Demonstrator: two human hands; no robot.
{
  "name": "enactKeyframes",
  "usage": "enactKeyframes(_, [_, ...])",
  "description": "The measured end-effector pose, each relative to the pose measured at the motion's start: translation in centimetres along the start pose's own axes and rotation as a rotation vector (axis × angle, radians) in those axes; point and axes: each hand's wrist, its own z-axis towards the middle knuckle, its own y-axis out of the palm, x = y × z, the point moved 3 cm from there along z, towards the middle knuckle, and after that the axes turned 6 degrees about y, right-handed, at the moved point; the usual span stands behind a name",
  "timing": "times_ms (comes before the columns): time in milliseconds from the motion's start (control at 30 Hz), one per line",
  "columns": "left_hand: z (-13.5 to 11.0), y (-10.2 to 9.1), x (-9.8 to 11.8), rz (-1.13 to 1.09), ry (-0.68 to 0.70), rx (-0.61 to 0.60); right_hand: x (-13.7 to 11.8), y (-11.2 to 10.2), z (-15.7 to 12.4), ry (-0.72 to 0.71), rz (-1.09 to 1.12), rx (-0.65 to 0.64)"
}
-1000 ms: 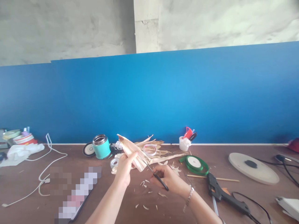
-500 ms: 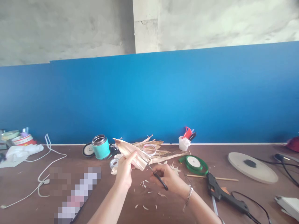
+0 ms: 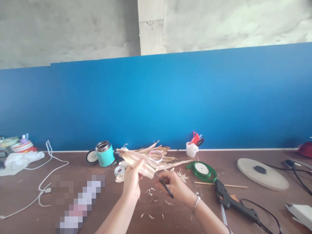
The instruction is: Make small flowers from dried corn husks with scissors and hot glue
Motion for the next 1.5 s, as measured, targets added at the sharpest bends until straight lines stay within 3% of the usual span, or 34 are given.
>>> enactKeyframes(1133, [-0.8, 0.4, -1.1, -0.004, -0.046, 0.01, 0.6, 0.5, 0.3, -0.058, 0.094, 0.032])
enactKeyframes(1400, [-1.2, 1.0, -1.6, -0.056, -0.124, -0.108, 0.6, 0.4, 0.5, -0.09, 0.09, 0.041])
enactKeyframes(1500, [-1.1, 0.9, -1.5, -0.059, -0.141, -0.078, 0.3, 0.2, 0.2, -0.055, 0.06, 0.027])
